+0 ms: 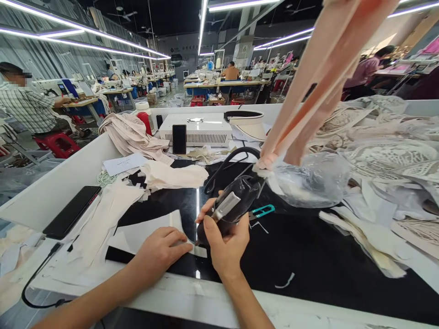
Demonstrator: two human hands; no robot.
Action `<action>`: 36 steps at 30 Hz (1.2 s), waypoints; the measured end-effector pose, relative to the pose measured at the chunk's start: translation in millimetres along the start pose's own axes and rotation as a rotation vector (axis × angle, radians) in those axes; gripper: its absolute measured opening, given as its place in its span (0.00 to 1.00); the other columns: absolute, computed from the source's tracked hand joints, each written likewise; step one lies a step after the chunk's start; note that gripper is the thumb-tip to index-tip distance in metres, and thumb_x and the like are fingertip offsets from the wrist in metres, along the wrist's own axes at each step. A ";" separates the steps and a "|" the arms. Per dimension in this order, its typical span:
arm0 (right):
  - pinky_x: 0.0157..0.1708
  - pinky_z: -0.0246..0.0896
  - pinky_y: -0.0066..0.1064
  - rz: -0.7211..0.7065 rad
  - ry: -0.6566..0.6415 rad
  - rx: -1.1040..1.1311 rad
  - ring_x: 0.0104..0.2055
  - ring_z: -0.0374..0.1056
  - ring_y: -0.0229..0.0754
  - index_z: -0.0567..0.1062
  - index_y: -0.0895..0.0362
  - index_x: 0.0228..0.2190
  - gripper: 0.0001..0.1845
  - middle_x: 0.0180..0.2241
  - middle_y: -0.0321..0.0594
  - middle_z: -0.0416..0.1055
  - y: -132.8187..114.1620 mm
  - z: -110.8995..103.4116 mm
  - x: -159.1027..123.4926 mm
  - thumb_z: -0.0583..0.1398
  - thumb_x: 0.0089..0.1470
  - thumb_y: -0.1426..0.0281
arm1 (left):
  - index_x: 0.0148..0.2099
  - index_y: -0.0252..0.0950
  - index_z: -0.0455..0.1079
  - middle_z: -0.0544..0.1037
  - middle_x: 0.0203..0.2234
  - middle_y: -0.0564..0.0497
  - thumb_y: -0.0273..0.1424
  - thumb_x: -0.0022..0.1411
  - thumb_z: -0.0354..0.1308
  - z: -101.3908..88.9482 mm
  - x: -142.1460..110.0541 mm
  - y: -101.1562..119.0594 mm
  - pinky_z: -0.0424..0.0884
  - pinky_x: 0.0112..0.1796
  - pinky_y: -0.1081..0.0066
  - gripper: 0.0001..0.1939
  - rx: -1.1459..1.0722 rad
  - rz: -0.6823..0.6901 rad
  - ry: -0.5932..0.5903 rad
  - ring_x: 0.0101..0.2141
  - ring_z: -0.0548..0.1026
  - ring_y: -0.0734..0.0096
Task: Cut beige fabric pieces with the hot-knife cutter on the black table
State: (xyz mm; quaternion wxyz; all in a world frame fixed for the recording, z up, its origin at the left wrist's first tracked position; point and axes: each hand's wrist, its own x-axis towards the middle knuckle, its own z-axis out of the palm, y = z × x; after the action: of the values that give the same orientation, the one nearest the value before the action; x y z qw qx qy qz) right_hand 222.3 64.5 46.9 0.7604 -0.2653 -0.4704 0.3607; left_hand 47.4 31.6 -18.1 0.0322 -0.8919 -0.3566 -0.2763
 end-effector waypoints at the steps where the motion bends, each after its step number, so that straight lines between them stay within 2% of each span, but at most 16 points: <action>1: 0.27 0.74 0.30 -0.003 0.000 0.001 0.27 0.73 0.37 0.76 0.47 0.48 0.18 0.32 0.32 0.77 1.1 0.0 -0.2 0.72 0.57 0.63 | 0.52 0.40 0.75 0.80 0.42 0.52 0.22 0.74 0.61 0.2 0.0 0.3 0.75 0.44 0.66 0.08 -0.003 -0.002 0.002 0.43 0.78 0.66; 10: 0.27 0.75 0.31 0.008 0.004 -0.054 0.27 0.73 0.38 0.76 0.48 0.48 0.16 0.32 0.32 0.77 0.3 -1.5 0.1 0.70 0.59 0.67 | 0.51 0.40 0.75 0.81 0.42 0.53 0.23 0.74 0.61 0.2 -0.3 0.9 0.74 0.43 0.66 0.07 -0.022 -0.028 0.000 0.42 0.78 0.65; 21: 0.28 0.75 0.31 -0.016 0.010 -0.065 0.27 0.73 0.37 0.76 0.47 0.49 0.18 0.32 0.32 0.76 -4.5 -10.7 0.7 0.71 0.59 0.65 | 0.52 0.39 0.75 0.81 0.43 0.51 0.23 0.75 0.59 -1.3 -1.1 1.1 0.75 0.45 0.65 0.08 -0.031 -0.028 -0.023 0.44 0.78 0.64; 25: 0.28 0.75 0.31 0.003 0.018 -0.058 0.27 0.73 0.37 0.76 0.47 0.48 0.17 0.32 0.32 0.76 -5.8 -8.9 -0.2 0.71 0.59 0.65 | 0.52 0.40 0.76 0.80 0.43 0.51 0.22 0.75 0.59 -2.0 -1.1 0.1 0.75 0.46 0.65 0.09 -0.021 -0.023 -0.030 0.44 0.78 0.65; 30: 0.26 0.75 0.30 0.031 0.029 0.026 0.27 0.73 0.37 0.76 0.47 0.49 0.20 0.32 0.32 0.76 -12.2 -3.1 -6.0 0.72 0.57 0.62 | 0.52 0.39 0.76 0.80 0.42 0.50 0.22 0.74 0.60 1.4 -1.3 -2.3 0.74 0.44 0.65 0.09 -0.050 -0.015 0.014 0.43 0.78 0.64; 36: 0.26 0.75 0.30 0.041 -0.022 0.051 0.27 0.73 0.37 0.76 0.48 0.49 0.20 0.32 0.33 0.76 -12.2 1.0 -14.1 0.72 0.58 0.60 | 0.50 0.38 0.76 0.80 0.41 0.51 0.21 0.72 0.61 3.5 -0.3 -3.2 0.73 0.42 0.66 0.09 -0.063 -0.006 0.030 0.41 0.77 0.65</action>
State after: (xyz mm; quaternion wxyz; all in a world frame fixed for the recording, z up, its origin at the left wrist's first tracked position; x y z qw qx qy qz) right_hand 220.9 46.0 49.0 0.7541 -0.2514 -0.4642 0.3908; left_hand 46.8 34.7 -21.6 0.0086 -0.8871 -0.3497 -0.3010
